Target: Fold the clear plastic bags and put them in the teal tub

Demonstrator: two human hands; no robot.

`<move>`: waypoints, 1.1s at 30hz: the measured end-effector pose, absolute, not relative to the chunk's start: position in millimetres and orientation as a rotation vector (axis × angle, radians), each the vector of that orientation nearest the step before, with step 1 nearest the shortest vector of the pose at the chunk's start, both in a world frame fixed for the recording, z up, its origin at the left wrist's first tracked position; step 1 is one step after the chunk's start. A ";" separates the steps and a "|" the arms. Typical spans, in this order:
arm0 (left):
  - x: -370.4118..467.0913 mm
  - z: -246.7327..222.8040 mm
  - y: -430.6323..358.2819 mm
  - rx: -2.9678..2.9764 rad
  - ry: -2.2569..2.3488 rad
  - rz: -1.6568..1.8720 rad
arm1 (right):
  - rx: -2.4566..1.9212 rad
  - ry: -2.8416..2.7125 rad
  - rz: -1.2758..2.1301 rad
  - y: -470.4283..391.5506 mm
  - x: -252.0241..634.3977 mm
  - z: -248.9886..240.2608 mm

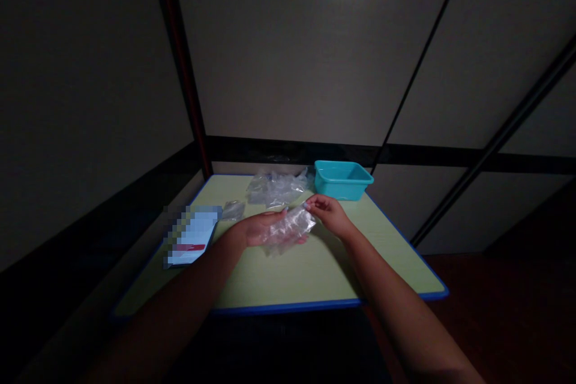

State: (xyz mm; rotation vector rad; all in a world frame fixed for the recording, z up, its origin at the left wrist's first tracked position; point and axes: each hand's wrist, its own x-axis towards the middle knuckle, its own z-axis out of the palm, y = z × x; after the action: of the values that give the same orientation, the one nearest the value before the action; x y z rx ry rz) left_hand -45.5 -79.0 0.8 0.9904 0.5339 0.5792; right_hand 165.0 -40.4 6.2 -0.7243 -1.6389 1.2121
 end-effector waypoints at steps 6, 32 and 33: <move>-41.2 -0.2 -78.5 0.886 0.320 0.347 | -0.714 -1.579 1.272 -43.0 164.3 8.5; -36.0 -8.3 -81.2 0.921 0.463 0.453 | -0.840 -1.796 1.198 -45.2 158.3 0.9; -35.1 -7.9 -81.6 0.917 0.467 0.457 | -0.839 -1.818 1.177 -45.0 158.1 -0.2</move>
State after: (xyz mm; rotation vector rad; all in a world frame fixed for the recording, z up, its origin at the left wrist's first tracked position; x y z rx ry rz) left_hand -35.1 -81.6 -7.9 0.9165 0.4671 0.4570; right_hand 158.1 -45.0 -0.2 -0.8391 -1.8180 1.1770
